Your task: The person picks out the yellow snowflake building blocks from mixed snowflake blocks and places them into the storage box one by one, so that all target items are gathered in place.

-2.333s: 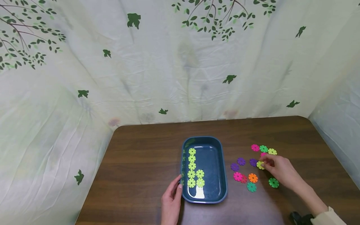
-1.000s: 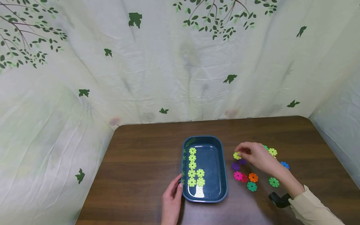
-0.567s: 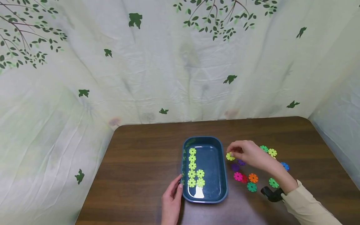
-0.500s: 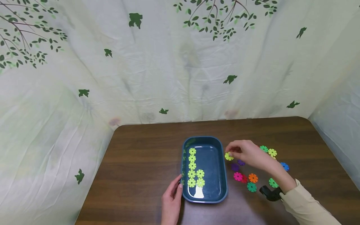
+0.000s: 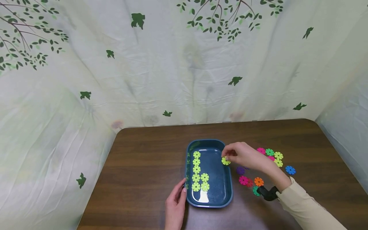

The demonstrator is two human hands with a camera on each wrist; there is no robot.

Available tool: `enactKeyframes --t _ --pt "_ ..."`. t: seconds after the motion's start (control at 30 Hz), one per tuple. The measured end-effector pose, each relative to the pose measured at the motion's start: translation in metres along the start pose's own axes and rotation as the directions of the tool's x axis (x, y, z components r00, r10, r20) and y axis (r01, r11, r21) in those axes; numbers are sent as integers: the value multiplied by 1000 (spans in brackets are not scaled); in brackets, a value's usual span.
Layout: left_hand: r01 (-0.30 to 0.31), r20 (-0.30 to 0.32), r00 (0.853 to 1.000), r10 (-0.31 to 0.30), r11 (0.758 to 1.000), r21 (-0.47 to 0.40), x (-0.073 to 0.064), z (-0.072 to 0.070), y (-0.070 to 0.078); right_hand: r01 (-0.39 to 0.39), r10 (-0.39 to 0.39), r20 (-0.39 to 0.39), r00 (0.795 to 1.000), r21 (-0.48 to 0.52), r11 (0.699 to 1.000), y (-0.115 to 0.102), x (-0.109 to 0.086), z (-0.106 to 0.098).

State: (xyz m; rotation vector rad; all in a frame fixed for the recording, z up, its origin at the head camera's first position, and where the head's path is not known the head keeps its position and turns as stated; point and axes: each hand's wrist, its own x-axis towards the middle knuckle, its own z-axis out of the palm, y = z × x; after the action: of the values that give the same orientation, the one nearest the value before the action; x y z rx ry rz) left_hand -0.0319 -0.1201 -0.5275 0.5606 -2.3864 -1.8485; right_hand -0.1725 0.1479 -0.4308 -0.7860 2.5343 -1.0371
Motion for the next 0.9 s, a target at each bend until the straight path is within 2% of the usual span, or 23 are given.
enactKeyframes --t 0.23,0.5,0.9 --pt "8 2 1000 -8 1000 6 1 0 1 -38 39 22 999 -43 998 -6 12 4" --pt "14 -2 1000 -14 1000 5 0 0 1 -49 52 100 994 -32 998 -13 25 7" --pt "55 1 999 -55 998 16 1 1 2 -112 121 117 986 -82 990 -25 44 19"
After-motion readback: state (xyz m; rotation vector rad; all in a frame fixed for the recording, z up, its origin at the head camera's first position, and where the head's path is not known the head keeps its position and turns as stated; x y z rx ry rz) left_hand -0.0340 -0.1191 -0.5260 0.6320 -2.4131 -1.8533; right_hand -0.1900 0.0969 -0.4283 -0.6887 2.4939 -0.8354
